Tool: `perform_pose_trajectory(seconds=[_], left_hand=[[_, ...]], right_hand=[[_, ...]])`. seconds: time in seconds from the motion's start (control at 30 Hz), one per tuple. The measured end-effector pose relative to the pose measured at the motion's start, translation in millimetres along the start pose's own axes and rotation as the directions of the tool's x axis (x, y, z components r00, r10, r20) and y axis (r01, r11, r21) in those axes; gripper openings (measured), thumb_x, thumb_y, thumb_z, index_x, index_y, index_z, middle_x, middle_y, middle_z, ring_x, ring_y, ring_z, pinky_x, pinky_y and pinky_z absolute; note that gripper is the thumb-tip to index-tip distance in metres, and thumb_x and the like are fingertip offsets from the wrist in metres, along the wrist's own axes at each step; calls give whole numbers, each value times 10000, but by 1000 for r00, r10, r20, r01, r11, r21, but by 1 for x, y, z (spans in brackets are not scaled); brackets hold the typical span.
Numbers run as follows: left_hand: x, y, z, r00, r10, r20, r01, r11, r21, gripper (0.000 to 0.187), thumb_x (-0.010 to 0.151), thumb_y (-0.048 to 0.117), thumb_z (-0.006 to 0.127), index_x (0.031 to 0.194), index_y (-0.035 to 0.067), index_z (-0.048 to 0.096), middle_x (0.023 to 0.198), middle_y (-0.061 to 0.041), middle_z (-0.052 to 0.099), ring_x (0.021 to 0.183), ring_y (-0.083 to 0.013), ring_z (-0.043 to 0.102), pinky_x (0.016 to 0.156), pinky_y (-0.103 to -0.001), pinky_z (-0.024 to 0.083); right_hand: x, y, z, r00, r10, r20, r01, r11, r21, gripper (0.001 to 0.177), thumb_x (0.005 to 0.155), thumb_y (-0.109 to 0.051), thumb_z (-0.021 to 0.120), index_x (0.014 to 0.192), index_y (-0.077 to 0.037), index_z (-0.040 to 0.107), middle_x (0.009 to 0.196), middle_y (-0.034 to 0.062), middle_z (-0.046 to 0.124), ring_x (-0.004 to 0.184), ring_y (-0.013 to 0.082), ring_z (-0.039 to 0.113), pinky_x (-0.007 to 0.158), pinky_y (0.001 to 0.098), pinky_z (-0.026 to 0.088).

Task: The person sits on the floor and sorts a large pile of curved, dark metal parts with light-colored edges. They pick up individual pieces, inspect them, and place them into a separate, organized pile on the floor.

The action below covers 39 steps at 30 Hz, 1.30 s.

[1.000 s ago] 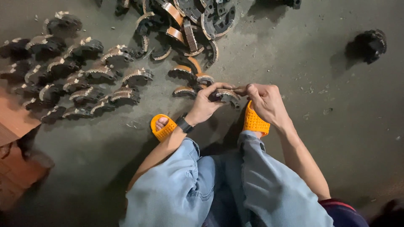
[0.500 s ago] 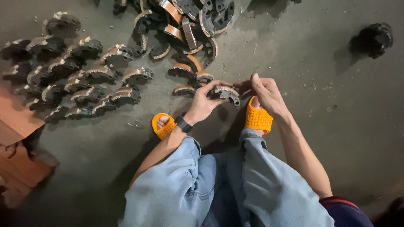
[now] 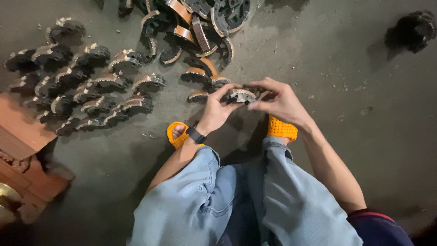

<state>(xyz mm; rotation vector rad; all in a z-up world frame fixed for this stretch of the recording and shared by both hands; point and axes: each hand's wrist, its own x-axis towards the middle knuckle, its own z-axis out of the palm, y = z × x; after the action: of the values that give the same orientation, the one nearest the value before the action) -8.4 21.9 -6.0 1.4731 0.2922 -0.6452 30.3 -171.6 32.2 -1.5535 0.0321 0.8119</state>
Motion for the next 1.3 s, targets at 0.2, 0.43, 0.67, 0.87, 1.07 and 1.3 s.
perform_pose_trajectory(seconds=[0.2,0.43,0.67,0.87,1.07,1.3], left_hand=[[-1,-36,-5,1000,-29,13,30,995,-99,397,700,-11,755,1059,49,597,939,-39,613,890,-91,503,797,-288,527],[-4,6,3,998,7,64,1,992,-124,376,713,-12,750,1057,52,615,994,-61,635,946,-94,538,788,-268,523],[-2,-3,4,998,-37,56,44,989,-142,397,720,9,760,1084,46,606,1026,-64,633,962,-90,551,818,-251,521],[-5,-39,-2,998,-59,15,60,996,-71,446,720,42,774,1097,-30,547,998,-147,596,962,-155,534,805,-319,532],[-2,-8,6,998,-67,15,68,994,-82,426,717,35,767,1087,6,559,993,-110,598,962,-137,549,808,-285,535],[4,1,4,998,-38,59,46,988,-147,378,735,13,742,1061,7,552,1012,-110,618,974,-139,574,808,-260,529]], right_hand=[[4,8,2,991,15,-131,-28,994,-102,280,725,-56,750,926,87,618,739,205,601,700,284,625,580,374,517],[-1,21,-12,961,114,-250,-113,993,16,280,780,-132,755,958,44,627,738,119,588,706,166,582,593,292,485],[-7,42,-11,956,44,-292,-34,999,42,301,758,-111,785,972,31,628,758,134,605,716,169,603,575,283,496],[-8,34,2,960,11,-281,-4,1000,24,324,690,-93,812,937,24,639,782,154,622,716,181,602,574,294,504],[-3,42,-11,913,-130,-388,87,988,-126,305,700,-22,800,959,20,647,816,150,588,717,219,611,584,299,530],[-3,87,-64,781,-423,-460,48,775,-630,287,766,-7,780,1017,34,647,853,144,471,684,259,566,547,340,481]])
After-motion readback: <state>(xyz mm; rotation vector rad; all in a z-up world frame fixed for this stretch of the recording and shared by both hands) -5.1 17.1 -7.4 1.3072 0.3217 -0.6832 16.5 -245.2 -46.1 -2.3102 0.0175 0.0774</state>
